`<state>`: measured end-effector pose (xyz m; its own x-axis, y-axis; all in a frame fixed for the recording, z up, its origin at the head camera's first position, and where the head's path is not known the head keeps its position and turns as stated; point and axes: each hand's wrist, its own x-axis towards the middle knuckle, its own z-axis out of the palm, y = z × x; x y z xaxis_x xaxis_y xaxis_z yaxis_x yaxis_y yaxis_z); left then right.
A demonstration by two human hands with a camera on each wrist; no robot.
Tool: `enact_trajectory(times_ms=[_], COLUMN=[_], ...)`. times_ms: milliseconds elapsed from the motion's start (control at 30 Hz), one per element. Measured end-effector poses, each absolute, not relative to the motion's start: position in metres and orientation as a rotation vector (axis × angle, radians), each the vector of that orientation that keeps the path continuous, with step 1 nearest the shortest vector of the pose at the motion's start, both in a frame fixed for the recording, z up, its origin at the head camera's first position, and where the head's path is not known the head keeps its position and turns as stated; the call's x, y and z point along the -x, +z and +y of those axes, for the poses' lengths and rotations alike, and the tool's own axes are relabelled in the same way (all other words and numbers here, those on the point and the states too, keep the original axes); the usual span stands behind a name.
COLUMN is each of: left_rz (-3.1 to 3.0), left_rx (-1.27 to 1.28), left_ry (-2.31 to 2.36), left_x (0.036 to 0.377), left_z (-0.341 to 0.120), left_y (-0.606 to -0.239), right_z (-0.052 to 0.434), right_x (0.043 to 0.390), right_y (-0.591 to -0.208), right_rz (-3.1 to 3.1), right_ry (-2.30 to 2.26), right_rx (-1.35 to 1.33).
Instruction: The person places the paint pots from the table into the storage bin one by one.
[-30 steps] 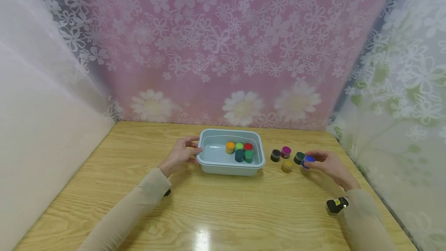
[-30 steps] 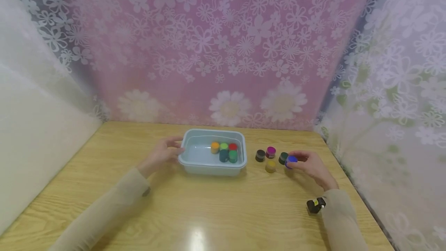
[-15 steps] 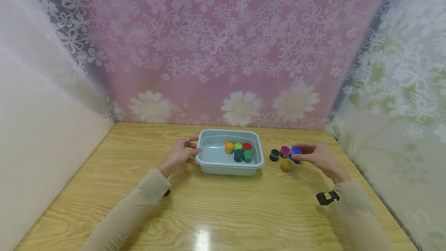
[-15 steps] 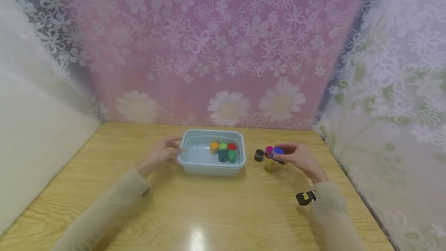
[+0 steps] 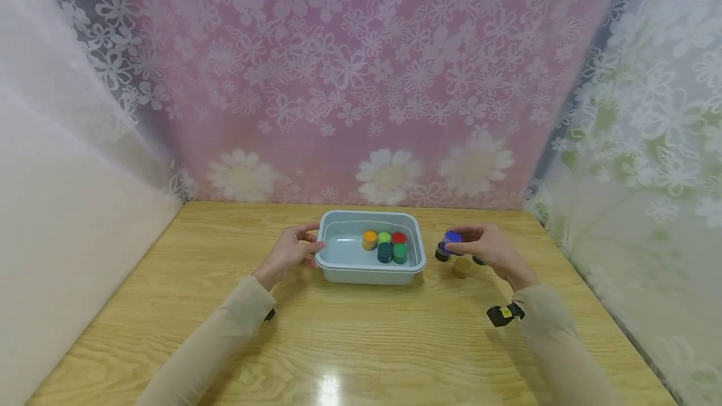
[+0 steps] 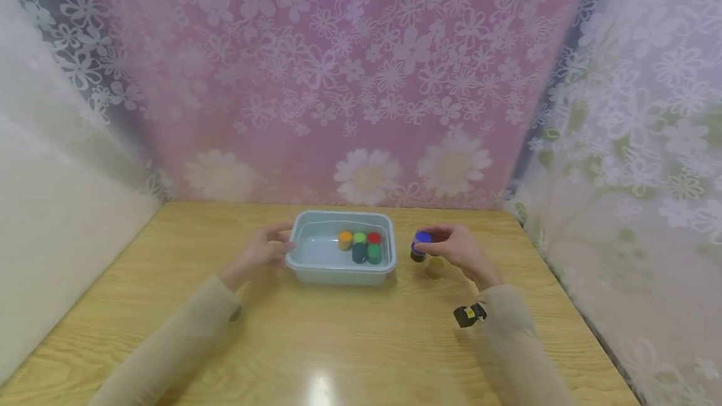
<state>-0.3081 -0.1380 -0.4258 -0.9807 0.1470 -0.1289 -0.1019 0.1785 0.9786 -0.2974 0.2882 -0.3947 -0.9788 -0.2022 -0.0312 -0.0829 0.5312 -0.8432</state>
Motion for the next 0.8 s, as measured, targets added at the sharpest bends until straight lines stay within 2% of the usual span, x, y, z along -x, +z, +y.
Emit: enact_trajectory(times_ms=[800], left_rz=[2.265], left_rx=[-0.062], left_ry=[1.887], left_x=[0.309], left_z=[-0.139], left_y=[-0.427], right_z=[0.221], right_x=[0.306], right_y=[-0.395], right_rz=[2.572], right_ry=[-1.576], right_rx=[0.273])
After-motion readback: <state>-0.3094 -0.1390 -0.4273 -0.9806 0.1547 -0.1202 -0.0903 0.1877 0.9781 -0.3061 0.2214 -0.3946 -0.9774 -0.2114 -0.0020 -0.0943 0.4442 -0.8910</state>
